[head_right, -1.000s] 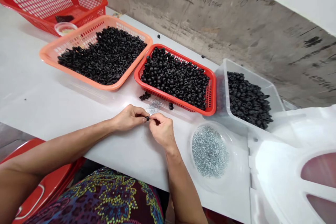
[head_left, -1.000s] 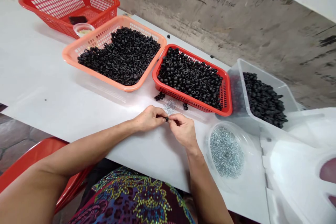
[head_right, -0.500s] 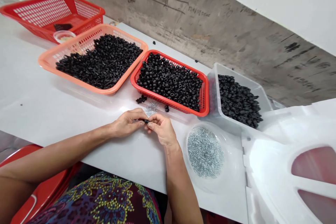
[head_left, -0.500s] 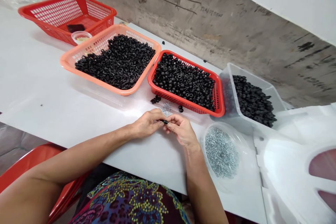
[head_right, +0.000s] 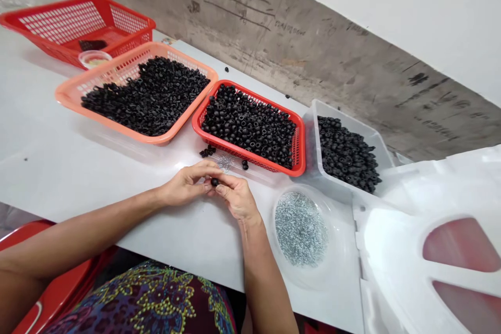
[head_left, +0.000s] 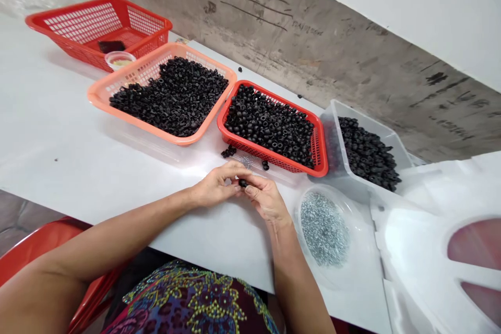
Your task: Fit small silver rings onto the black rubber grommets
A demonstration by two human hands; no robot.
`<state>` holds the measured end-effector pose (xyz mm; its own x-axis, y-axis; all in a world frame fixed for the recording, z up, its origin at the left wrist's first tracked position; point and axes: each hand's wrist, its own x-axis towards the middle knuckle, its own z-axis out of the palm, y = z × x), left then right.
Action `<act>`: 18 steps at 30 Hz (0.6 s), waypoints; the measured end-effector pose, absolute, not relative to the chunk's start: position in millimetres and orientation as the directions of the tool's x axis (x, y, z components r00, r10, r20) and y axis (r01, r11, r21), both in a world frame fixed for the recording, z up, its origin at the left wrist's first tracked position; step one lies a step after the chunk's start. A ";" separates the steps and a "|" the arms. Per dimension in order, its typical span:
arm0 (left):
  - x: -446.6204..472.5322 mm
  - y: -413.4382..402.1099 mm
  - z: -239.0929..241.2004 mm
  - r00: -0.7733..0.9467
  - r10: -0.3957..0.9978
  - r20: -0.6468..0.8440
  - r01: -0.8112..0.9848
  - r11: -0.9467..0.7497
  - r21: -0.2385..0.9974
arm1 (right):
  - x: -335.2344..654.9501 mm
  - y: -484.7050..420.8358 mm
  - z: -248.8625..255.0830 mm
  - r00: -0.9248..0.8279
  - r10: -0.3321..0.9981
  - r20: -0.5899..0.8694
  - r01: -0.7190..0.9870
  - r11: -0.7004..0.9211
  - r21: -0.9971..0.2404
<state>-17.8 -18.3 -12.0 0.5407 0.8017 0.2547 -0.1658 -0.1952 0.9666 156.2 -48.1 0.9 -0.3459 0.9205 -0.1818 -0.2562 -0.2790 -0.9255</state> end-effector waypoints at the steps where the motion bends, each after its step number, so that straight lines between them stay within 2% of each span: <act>1: -16.9 -19.4 -12.2 0.547 0.809 0.214 -0.192 -0.127 0.973 | 156.1 -48.1 1.0 -0.324 0.929 -0.179 -0.262 -0.270 -0.926; 3: -15.1 -21.9 -12.8 0.571 0.810 0.129 -0.198 -0.016 0.980 | 155.8 -48.5 1.0 -0.283 0.942 -0.179 -0.275 -0.258 -0.926; 5: -13.7 -24.1 -13.5 0.597 0.798 0.083 -0.163 0.019 0.986 | 155.1 -49.0 0.7 -0.248 0.953 -0.174 -0.267 -0.239 -0.933; 12: -12.0 -24.6 -16.0 0.591 0.798 0.120 -0.087 -0.085 0.993 | 153.9 -49.1 -0.7 -0.193 0.966 -0.173 -0.192 -0.210 -0.959; 18: -14.7 -22.5 -18.7 0.559 0.826 0.066 -0.057 -0.041 0.998 | 146.9 -49.5 -1.1 -0.184 0.970 -0.159 -0.115 -0.181 -0.977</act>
